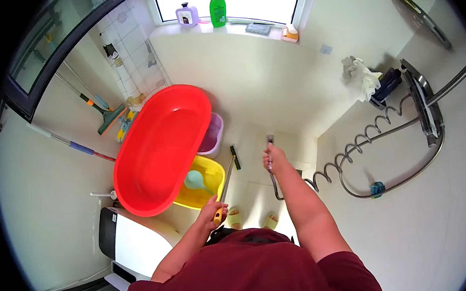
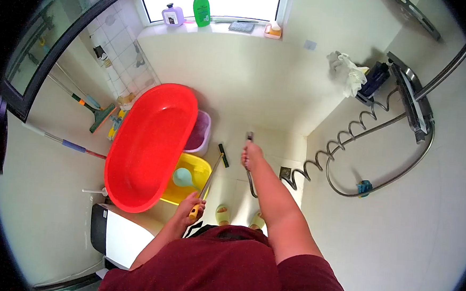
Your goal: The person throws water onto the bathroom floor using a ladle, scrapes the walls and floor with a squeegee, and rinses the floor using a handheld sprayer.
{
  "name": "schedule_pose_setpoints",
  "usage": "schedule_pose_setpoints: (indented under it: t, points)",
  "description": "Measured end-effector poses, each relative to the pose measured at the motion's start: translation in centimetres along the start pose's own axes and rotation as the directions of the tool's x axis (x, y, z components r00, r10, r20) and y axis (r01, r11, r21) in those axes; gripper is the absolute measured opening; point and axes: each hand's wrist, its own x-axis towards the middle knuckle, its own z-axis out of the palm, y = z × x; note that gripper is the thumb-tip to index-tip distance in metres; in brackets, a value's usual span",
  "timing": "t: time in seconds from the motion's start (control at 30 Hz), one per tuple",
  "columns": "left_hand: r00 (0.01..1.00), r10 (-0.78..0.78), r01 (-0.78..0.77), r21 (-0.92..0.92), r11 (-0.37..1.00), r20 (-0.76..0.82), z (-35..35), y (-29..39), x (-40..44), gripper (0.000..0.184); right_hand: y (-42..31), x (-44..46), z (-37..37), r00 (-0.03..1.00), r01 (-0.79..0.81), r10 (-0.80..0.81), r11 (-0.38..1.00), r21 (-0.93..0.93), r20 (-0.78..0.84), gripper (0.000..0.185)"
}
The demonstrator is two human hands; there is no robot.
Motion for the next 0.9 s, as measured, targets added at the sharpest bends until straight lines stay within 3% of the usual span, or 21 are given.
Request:
schedule_pose_setpoints:
  t: [0.03,0.07,0.13,0.17,0.2,0.3,0.37,0.43,0.53,0.63,0.67,0.73,0.83,0.9]
  points:
    - [0.999,0.025,-0.026,-0.053,0.998,-0.028,0.8,0.1,-0.9,0.045,-0.6,-0.6,-1.0,0.997,0.01,-0.007,0.999,0.036,-0.081,0.033]
    - [0.993,-0.117,0.12,-0.139,0.983,0.029,-0.2,0.1,-0.2,0.037,-0.7,-1.1,-1.6,0.987,0.019,-0.007,0.997,0.075,-0.163,0.033]
    - [0.91,-0.375,0.411,-0.267,0.872,0.177,-2.2,0.3,1.4,0.023,0.2,-1.7,-0.2,1.0,0.005,-0.006,0.999,-0.042,-0.026,0.035]
    - [0.909,-0.385,0.415,-0.271,0.869,0.157,-2.1,0.0,1.4,0.011,0.8,-2.5,1.3,1.0,-0.019,0.021,0.995,-0.103,0.021,0.035]
    - [0.911,-0.386,0.413,-0.285,0.865,0.149,-1.7,0.0,1.3,0.012,0.9,-3.2,1.7,0.997,-0.042,0.053,0.986,-0.161,0.064,0.035]
    - [0.922,-0.361,0.386,-0.277,0.88,0.14,-1.7,0.8,0.9,0.01,-0.1,-0.7,-3.6,0.994,0.048,-0.05,0.999,-0.022,-0.102,0.034]
    - [0.926,-0.333,0.373,-0.282,0.884,0.179,-2.0,1.6,0.9,0.008,-2.6,-1.0,-9.2,0.951,0.235,-0.169,0.94,0.248,-0.259,0.033]
    - [0.934,-0.301,0.35,-0.327,0.878,0.191,-3.1,1.8,1.3,0.007,-5.1,-2.9,-13.1,0.853,0.431,-0.284,0.857,0.282,-0.438,0.032]
    - [0.937,-0.322,0.348,-0.286,0.893,0.136,-3.8,1.9,1.3,0.006,-6.1,-5.8,-15.0,0.845,0.419,-0.224,0.843,0.339,-0.486,0.032]
    - [0.917,-0.365,0.396,-0.251,0.883,0.162,-3.4,2.3,1.6,0.006,-2.3,-3.1,-18.7,0.825,0.417,-0.198,0.845,0.335,-0.529,0.034]
    - [0.924,-0.35,0.379,-0.246,0.892,0.154,-3.0,2.6,1.9,0.006,-2.2,-3.2,-19.4,0.899,0.213,-0.001,0.875,0.434,-0.438,0.035]
    - [0.937,-0.329,0.349,-0.252,0.903,0.122,-3.0,2.7,2.1,0.005,-3.8,-3.7,-17.9,0.836,0.406,-0.169,0.831,0.38,-0.523,0.036]
    - [0.931,-0.353,0.366,-0.219,0.905,0.094,-2.0,3.2,1.6,0.005,-6.9,-5.4,-18.4,0.842,0.46,-0.271,0.813,0.357,-0.467,0.037]
    - [0.931,-0.353,0.365,-0.19,0.911,0.097,-2.0,3.7,2.2,0.005,-5.5,-4.9,-19.5,0.83,0.425,-0.193,0.826,0.369,-0.524,0.037]
